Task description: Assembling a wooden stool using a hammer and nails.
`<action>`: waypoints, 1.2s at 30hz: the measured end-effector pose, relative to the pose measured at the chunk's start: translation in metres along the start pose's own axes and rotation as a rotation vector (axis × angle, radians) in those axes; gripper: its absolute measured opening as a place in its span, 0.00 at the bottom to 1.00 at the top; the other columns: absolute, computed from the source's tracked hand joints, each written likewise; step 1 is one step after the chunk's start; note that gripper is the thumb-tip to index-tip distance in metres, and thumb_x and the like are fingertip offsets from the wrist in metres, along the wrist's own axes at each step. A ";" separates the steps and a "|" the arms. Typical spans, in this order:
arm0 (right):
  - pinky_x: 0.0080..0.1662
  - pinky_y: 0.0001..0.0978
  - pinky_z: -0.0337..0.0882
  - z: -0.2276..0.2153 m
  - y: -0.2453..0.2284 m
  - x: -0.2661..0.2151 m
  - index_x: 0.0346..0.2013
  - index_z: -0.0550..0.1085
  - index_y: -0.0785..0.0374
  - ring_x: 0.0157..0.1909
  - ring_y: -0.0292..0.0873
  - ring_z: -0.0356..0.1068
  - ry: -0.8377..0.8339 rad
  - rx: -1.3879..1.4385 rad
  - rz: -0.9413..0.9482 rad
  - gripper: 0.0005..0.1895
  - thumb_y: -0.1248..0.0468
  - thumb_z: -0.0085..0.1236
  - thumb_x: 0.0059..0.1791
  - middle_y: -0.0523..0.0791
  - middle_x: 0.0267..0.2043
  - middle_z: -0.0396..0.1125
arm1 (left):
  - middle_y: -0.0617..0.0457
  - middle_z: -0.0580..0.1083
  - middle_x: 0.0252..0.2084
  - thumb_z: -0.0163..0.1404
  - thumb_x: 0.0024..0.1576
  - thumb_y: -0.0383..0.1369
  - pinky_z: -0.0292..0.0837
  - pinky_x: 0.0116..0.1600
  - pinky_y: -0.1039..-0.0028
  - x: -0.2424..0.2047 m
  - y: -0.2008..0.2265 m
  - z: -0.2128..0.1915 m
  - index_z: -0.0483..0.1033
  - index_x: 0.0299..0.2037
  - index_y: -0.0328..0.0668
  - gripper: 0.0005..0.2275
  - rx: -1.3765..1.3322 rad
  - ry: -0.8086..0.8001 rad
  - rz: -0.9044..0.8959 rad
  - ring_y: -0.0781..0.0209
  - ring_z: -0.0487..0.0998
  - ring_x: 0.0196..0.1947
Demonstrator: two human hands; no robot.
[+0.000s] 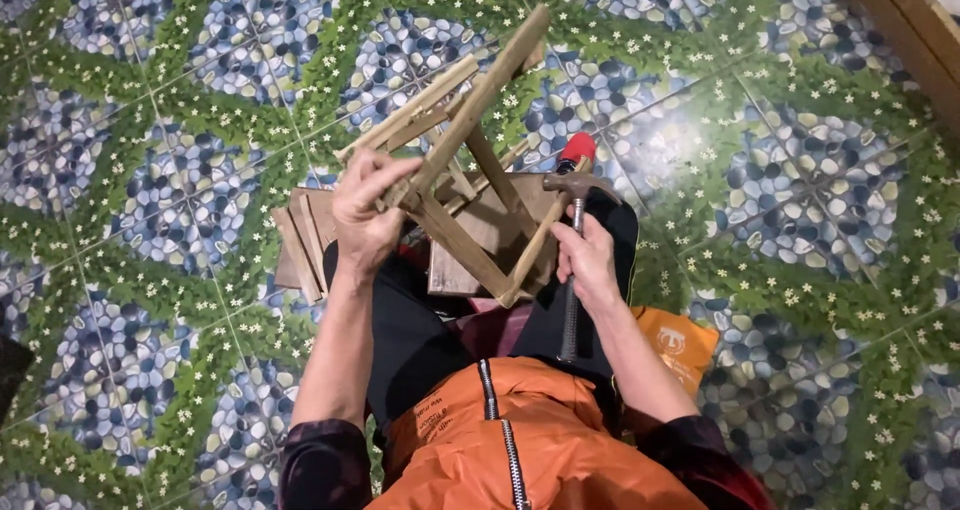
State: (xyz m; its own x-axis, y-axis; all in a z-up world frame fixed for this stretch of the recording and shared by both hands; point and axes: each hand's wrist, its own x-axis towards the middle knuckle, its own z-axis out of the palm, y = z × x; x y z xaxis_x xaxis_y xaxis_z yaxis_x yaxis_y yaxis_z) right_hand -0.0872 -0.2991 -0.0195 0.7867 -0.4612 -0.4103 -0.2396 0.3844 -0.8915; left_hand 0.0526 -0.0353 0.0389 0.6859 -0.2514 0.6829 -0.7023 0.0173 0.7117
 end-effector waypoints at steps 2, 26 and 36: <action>0.12 0.33 0.58 -0.005 -0.003 0.000 0.52 0.68 0.77 0.07 0.38 0.53 0.022 -0.006 -0.025 0.20 0.69 0.57 0.48 0.44 0.11 0.53 | 0.47 0.68 0.31 0.53 0.46 0.11 0.64 0.50 0.64 0.000 0.017 0.002 0.83 0.48 0.36 0.21 0.003 -0.016 0.004 0.59 0.63 0.33; 0.16 0.34 0.56 0.042 -0.064 0.006 0.17 0.65 0.54 0.06 0.35 0.45 -0.392 0.549 0.111 0.16 0.70 0.57 0.47 0.34 0.09 0.39 | 0.46 0.68 0.35 0.58 0.49 0.45 0.53 0.67 0.40 -0.061 0.097 -0.003 0.72 0.62 0.32 0.32 0.111 -0.457 -0.047 0.45 0.69 0.41; 0.16 0.37 0.60 0.058 -0.093 -0.019 0.17 0.65 0.57 0.06 0.38 0.50 -0.483 0.533 0.126 0.16 0.79 0.55 0.41 0.36 0.09 0.42 | 0.48 0.70 0.27 0.67 0.46 0.45 0.59 0.64 0.41 -0.061 0.123 -0.011 0.77 0.52 0.31 0.29 0.203 -0.499 -0.214 0.48 0.74 0.33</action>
State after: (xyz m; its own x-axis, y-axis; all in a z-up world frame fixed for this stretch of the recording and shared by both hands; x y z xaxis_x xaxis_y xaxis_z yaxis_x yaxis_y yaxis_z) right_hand -0.0474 -0.2796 0.0822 0.9641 -0.0305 -0.2637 -0.1327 0.8050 -0.5782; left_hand -0.0736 -0.0075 0.0868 0.6782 -0.6556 0.3321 -0.6144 -0.2579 0.7456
